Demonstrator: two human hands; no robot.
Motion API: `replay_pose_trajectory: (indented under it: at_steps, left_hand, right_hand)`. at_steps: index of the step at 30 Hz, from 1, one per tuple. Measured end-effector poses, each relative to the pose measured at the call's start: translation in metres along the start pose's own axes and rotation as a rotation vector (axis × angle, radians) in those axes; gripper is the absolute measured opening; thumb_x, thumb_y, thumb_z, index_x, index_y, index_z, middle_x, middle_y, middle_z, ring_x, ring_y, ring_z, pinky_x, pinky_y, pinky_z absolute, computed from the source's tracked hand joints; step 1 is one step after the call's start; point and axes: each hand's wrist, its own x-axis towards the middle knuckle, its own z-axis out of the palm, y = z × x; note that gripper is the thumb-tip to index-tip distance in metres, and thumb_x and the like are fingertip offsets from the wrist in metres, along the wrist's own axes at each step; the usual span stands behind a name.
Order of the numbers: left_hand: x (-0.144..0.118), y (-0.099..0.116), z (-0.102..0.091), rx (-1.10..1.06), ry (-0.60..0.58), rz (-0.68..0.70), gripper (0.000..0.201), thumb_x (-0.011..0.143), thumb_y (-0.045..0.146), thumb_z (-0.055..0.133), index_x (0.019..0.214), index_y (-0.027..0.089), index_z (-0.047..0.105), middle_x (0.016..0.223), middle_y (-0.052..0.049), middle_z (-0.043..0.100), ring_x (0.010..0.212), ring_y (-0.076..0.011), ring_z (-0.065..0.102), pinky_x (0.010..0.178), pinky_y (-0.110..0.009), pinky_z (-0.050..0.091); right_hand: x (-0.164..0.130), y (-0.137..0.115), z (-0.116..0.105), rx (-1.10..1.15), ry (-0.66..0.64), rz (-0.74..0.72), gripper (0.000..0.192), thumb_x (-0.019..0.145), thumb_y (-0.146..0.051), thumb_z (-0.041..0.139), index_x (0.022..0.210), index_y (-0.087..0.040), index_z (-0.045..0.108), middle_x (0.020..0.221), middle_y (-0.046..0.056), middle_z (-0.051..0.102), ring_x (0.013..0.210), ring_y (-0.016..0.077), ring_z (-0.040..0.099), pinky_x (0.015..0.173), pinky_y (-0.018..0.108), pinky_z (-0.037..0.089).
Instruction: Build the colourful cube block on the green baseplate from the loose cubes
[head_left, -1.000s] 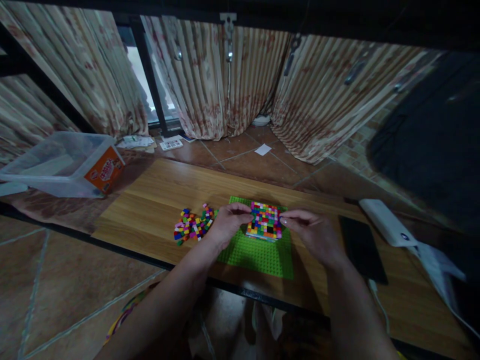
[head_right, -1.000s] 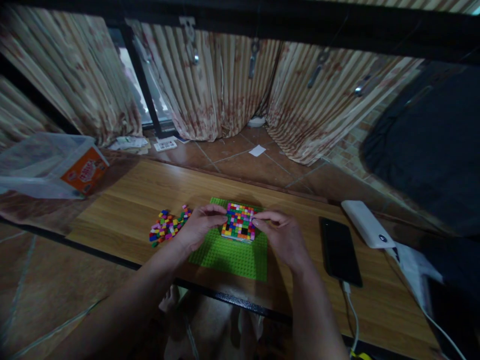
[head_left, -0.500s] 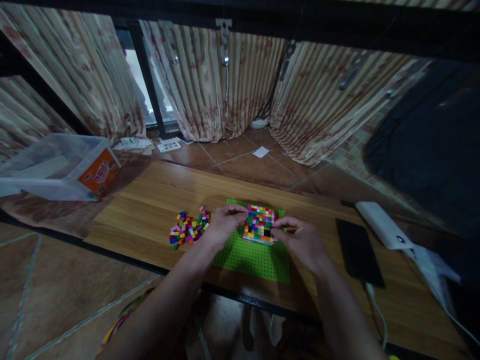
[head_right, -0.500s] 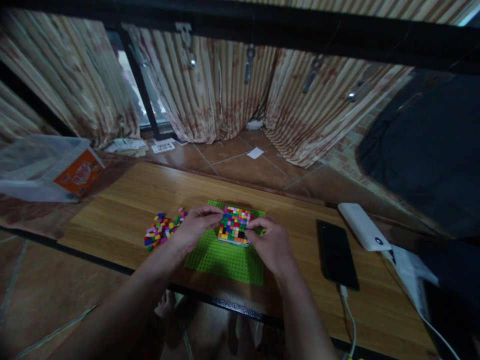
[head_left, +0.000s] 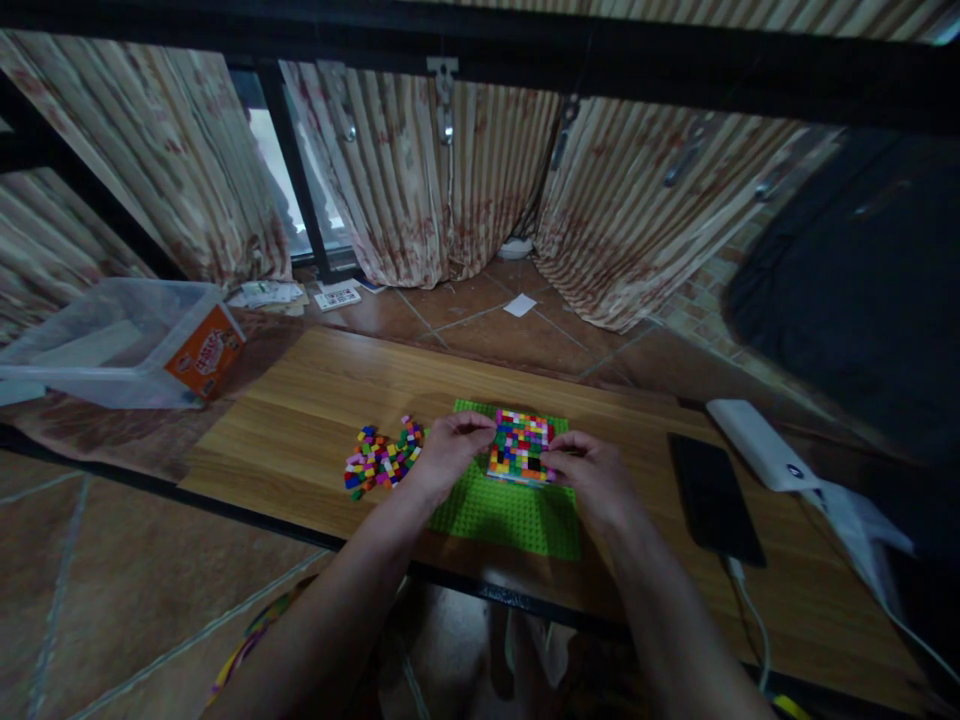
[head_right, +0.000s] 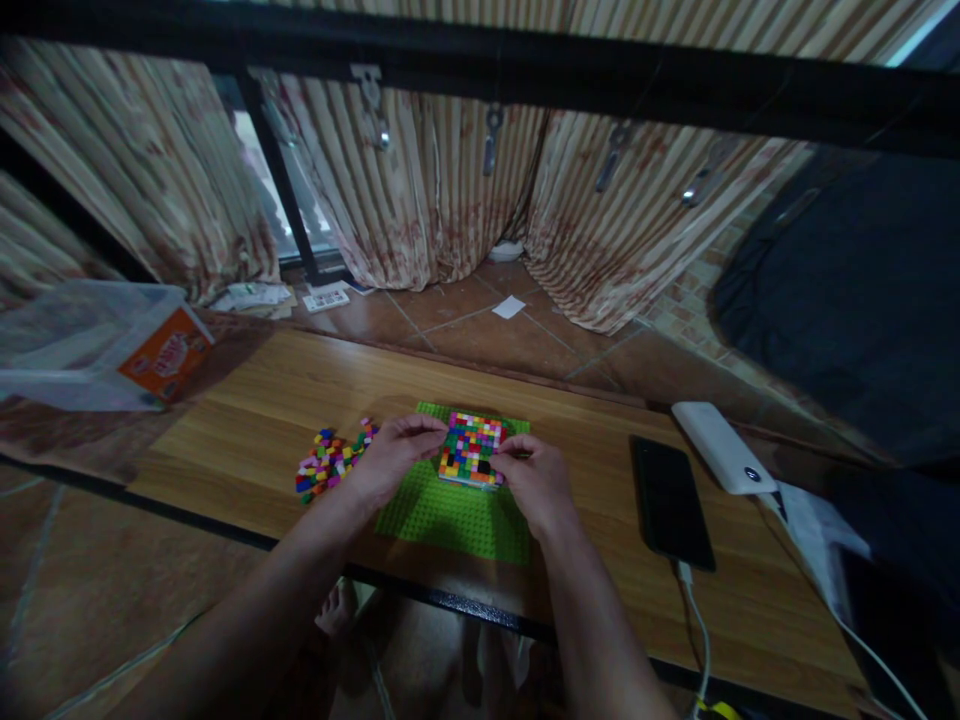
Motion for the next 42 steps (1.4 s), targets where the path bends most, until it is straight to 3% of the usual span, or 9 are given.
replay_pose_trajectory:
  at_steps: [8, 14, 20, 26, 29, 32, 35, 38, 42]
  left_hand:
    - [-0.008, 0.004, 0.002, 0.037, 0.043, -0.034, 0.016, 0.061, 0.024, 0.073, 0.074, 0.014, 0.071, 0.061, 0.002, 0.06, 0.059, -0.0082, 0.05, 0.058, -0.02, 0.038]
    - [-0.005, 0.011, 0.0, 0.07, 0.084, -0.006, 0.018, 0.06, 0.026, 0.073, 0.074, 0.015, 0.07, 0.07, 0.0, 0.064, 0.065, -0.0098, 0.055, 0.063, -0.021, 0.043]
    - [-0.002, 0.01, -0.008, 0.207, 0.159, 0.152, 0.02, 0.063, 0.03, 0.071, 0.076, 0.016, 0.069, 0.069, 0.001, 0.064, 0.067, -0.0111, 0.056, 0.064, -0.022, 0.045]
    - [-0.02, 0.035, -0.047, 0.446, 0.271, 0.284, 0.029, 0.064, 0.037, 0.07, 0.083, 0.015, 0.068, 0.074, -0.002, 0.068, 0.068, -0.0134, 0.061, 0.066, -0.025, 0.047]
    - [-0.05, 0.05, -0.078, 0.676, 0.426, 0.334, 0.032, 0.068, 0.039, 0.066, 0.089, 0.015, 0.068, 0.086, -0.008, 0.071, 0.079, -0.0186, 0.065, 0.077, -0.032, 0.05]
    - [-0.086, 0.044, -0.11, 0.835, 0.505, 0.301, 0.048, 0.065, 0.041, 0.071, 0.105, 0.016, 0.066, 0.106, -0.014, 0.068, 0.102, -0.0289, 0.063, 0.089, -0.042, 0.048]
    - [-0.108, 0.018, -0.129, 1.075, 0.474, 0.249, 0.072, 0.066, 0.045, 0.072, 0.129, 0.016, 0.053, 0.134, -0.017, 0.054, 0.126, -0.0326, 0.051, 0.105, -0.046, 0.04]
    - [-0.11, -0.009, -0.134, 1.212, 0.419, 0.22, 0.095, 0.061, 0.053, 0.075, 0.142, 0.016, 0.039, 0.147, -0.02, 0.041, 0.137, -0.0361, 0.038, 0.111, -0.049, 0.033]
    - [-0.094, -0.026, -0.128, 1.29, 0.358, 0.257, 0.109, 0.059, 0.062, 0.075, 0.148, 0.017, 0.03, 0.152, -0.023, 0.032, 0.142, -0.0408, 0.026, 0.113, -0.055, 0.024]
  right_hand:
    - [0.001, -0.005, -0.017, 0.176, -0.066, 0.082, 0.035, 0.049, -0.043, 0.083, 0.067, -0.019, 0.065, 0.065, 0.0, 0.065, 0.06, 0.0146, 0.059, 0.057, 0.027, 0.048]
    - [0.009, -0.015, -0.025, 0.346, 0.181, -0.027, 0.038, 0.05, -0.051, 0.082, 0.06, -0.02, 0.061, 0.06, -0.002, 0.059, 0.058, 0.0124, 0.056, 0.056, 0.025, 0.048]
    - [0.015, -0.022, -0.023, 0.418, 0.237, -0.127, 0.04, 0.053, -0.054, 0.079, 0.064, -0.02, 0.061, 0.059, -0.003, 0.057, 0.056, 0.0114, 0.054, 0.053, 0.024, 0.046]
    - [0.023, -0.03, -0.032, 0.468, 0.303, -0.151, 0.043, 0.05, -0.056, 0.078, 0.06, -0.02, 0.057, 0.054, -0.004, 0.054, 0.051, 0.0112, 0.05, 0.052, 0.026, 0.043]
    - [0.019, -0.034, -0.039, 0.395, 0.384, -0.234, 0.038, 0.057, -0.053, 0.074, 0.06, -0.019, 0.059, 0.053, -0.004, 0.053, 0.05, 0.0113, 0.047, 0.053, 0.027, 0.04]
    - [0.001, -0.039, -0.038, 0.197, 0.396, -0.403, 0.032, 0.069, -0.05, 0.068, 0.066, -0.018, 0.064, 0.057, -0.001, 0.058, 0.055, 0.0137, 0.05, 0.057, 0.029, 0.04]
    - [-0.031, -0.04, -0.013, 0.079, 0.254, -0.552, 0.029, 0.078, -0.047, 0.061, 0.075, -0.018, 0.066, 0.068, 0.002, 0.065, 0.065, 0.0172, 0.058, 0.064, 0.03, 0.045]
    - [-0.064, -0.029, 0.036, -0.051, -0.035, -0.649, 0.021, 0.086, -0.031, 0.05, 0.091, -0.02, 0.067, 0.089, 0.006, 0.07, 0.084, 0.0205, 0.064, 0.077, 0.034, 0.05]
    - [-0.078, -0.006, 0.096, -0.413, -0.198, -0.7, 0.05, 0.072, 0.0, 0.044, 0.115, -0.019, 0.062, 0.114, 0.011, 0.066, 0.111, 0.0229, 0.061, 0.098, 0.037, 0.046]
